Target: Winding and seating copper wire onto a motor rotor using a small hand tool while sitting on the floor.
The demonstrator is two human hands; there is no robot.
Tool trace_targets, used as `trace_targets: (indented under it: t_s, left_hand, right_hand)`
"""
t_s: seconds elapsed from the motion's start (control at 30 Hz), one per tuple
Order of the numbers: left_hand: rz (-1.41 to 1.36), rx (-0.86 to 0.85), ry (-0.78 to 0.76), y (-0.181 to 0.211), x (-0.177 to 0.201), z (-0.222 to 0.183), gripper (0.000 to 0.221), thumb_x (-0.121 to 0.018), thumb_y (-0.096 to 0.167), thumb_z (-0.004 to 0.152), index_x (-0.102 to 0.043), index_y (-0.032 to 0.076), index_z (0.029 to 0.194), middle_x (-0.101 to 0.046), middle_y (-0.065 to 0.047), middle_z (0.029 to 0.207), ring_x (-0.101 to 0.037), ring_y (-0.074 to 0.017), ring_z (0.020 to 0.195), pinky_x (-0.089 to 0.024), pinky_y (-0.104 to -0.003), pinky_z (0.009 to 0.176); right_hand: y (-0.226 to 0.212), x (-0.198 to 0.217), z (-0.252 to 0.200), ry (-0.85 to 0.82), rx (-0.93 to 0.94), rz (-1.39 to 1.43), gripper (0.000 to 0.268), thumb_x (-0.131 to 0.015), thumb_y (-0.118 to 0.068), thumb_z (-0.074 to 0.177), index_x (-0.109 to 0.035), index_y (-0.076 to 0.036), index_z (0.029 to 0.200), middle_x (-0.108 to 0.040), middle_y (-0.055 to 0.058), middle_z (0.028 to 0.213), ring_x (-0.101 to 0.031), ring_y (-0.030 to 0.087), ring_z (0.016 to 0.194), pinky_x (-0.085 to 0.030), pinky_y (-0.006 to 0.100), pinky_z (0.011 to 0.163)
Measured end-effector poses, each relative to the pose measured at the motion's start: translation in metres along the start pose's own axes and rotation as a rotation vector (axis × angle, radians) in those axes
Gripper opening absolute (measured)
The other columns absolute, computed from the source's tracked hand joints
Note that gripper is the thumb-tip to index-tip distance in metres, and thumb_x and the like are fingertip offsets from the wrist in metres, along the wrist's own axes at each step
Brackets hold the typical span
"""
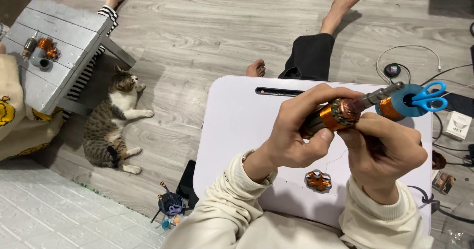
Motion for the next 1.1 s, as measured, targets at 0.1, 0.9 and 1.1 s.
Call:
trace_targets:
  t_s: [0.1,0.9,1.1]
  left_hand:
    - [-0.027,0.034,-0.018,-0.002,-0.001,-0.001,0.058,-0.054,0.012,0.078,-0.056,0.01,0.136,-0.067,-0.006,0.119,-0.061,-0.0152,0.09,-0.052,-0.027,0.088]
    - [-0.216,0.055,-0.032,-0.012,-0.01,-0.002,0.051,-0.048,0.025,0.098,-0.05,0.005,0.145,-0.066,-0.006,0.118,-0.05,-0.0076,0.069,-0.044,-0.021,0.063]
    - [-0.134,0.058,-0.015,-0.009,-0.009,-0.001,0.051,-0.051,0.03,0.097,-0.051,0.005,0.142,-0.051,-0.01,0.132,-0.054,-0.0112,0.081,-0.048,-0.024,0.072]
  right_hand:
    - [0.004,0.002,-0.004,0.011,-0.003,0.004,0.013,-0.073,0.006,0.083,-0.061,0.01,0.086,-0.059,0.012,0.069,-0.033,0.011,0.051,-0.027,0.025,0.051]
    - [-0.008,0.0,0.01,-0.022,0.079,0.107,0.011,-0.071,0.004,0.083,-0.06,0.005,0.084,-0.054,0.006,0.061,-0.031,0.009,0.049,-0.025,0.025,0.049]
    - [-0.008,0.003,0.007,0.018,0.054,0.049,0.013,-0.074,0.005,0.083,-0.06,0.006,0.082,-0.055,0.007,0.064,-0.031,0.01,0.051,-0.026,0.025,0.05]
Point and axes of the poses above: each hand's wrist, its own z-axis towards the middle knuckle, its own x-axis out of the back of the hand, y = z × x, the point moved 10 cm from there along z, towards the middle knuckle
